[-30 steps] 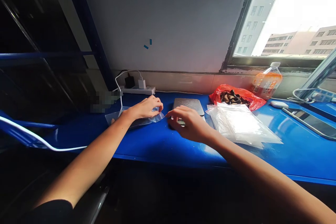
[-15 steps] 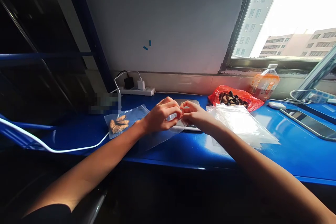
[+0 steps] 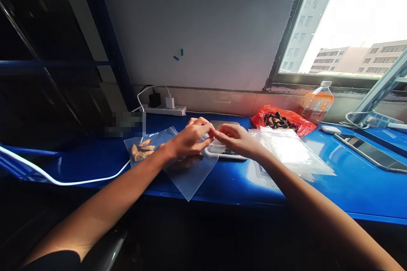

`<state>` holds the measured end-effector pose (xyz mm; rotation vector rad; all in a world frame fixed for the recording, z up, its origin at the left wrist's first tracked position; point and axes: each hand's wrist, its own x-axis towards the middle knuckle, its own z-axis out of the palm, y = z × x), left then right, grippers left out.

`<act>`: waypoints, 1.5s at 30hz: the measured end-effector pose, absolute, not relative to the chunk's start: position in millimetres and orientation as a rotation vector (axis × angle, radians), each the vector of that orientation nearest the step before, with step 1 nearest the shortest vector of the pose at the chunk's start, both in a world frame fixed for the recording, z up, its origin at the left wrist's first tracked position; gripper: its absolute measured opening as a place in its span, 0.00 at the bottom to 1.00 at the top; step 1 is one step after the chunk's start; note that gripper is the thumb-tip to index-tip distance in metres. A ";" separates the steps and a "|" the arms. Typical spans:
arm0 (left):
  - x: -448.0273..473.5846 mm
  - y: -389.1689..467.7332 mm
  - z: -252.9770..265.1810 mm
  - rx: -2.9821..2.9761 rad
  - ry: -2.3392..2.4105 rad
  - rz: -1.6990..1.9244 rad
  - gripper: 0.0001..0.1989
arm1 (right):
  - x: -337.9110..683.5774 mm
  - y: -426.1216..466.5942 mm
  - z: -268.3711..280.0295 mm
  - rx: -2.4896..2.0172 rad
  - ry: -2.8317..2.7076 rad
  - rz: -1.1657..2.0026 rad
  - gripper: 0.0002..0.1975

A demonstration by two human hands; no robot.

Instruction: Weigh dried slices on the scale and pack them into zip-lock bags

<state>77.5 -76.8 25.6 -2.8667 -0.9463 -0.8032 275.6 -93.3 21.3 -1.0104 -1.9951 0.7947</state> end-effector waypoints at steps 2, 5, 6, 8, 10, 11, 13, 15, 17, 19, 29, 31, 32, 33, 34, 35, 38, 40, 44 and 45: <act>74.7 -73.9 26.1 -2.850 -0.989 -0.801 0.04 | 272.7 -99.8 21.9 -1.031 -2.109 0.647 0.18; 69.4 -68.6 28.0 -2.845 -1.055 -0.745 0.06 | 268.8 -105.8 23.6 -1.008 -2.130 0.523 0.24; 67.6 -66.8 28.6 -2.847 -1.083 -0.705 0.06 | 268.5 -106.7 25.1 -0.980 -2.120 0.528 0.26; 64.5 -63.6 29.8 -2.854 -1.133 -0.652 0.07 | 270.2 -106.5 29.5 -0.941 -2.063 0.592 0.27; 61.6 -62.0 31.6 -2.874 -1.138 -0.705 0.06 | 275.0 -103.7 34.7 -0.932 -1.935 0.704 0.26; 60.2 -61.6 32.8 -2.880 -1.127 -0.795 0.05 | 278.4 -101.6 37.2 -0.924 -1.843 0.759 0.24; 56.2 -60.7 36.1 -2.863 -1.110 -1.095 0.05 | 286.9 -96.5 41.7 -0.891 -1.623 0.843 0.19; 50.3 -57.8 39.9 -2.796 -1.100 -1.510 0.07 | 295.2 -92.4 44.5 -0.872 -1.446 0.897 0.18; 42.7 -51.6 43.4 -2.666 -1.037 -1.985 0.07 | 299.9 -91.3 44.7 -0.899 -1.401 0.936 0.21; 35.4 -43.4 46.0 -2.473 -0.910 -2.410 0.07 | 298.2 -93.7 41.9 -0.938 -1.460 1.006 0.23; 35.4 -38.8 44.3 -2.392 -0.729 -2.636 0.12 | 257.7 -104.7 22.8 -0.760 -1.236 1.505 0.22; 35.5 -42.6 44.6 -2.464 -0.725 -2.536 0.11 | 259.6 -102.8 24.5 -0.690 -1.230 1.479 0.21; 35.4 -44.8 45.0 -2.502 -0.733 -2.476 0.10 | 261.5 -101.7 25.4 -0.677 -1.234 1.448 0.22; 35.3 -47.1 45.4 -2.537 -0.752 -2.407 0.10 | 264.1 -100.6 26.1 -0.676 -1.232 1.405 0.22; 35.6 -49.5 45.8 -2.568 -0.782 -2.336 0.10 | 267.5 -99.4 26.6 -0.688 -1.229 1.357 0.23; 36.2 -52.1 46.0 -2.599 -0.818 -2.260 0.10 | 272.0 -98.4 27.0 -0.711 -1.232 1.311 0.22; 41.2 -60.1 44.7 -2.726 -0.926 -2.016 0.11 | 293.6 -97.6 27.0 -0.796 -1.254 1.176 0.20; 47.1 -65.4 42.4 -2.856 -0.983 -1.843 0.12 | 314.5 -101.0 26.3 -0.840 -1.233 1.115 0.18; 60.2 -74.4 37.2 -3.035 -1.130 -1.568 0.12 | 359.8 -115.6 23.5 -0.881 -1.048 1.042 0.17; 62.7 -75.6 36.0 -3.056 -1.162 -1.511 0.11 | 370.0 -119.0 22.7 -0.878 -0.989 1.021 0.16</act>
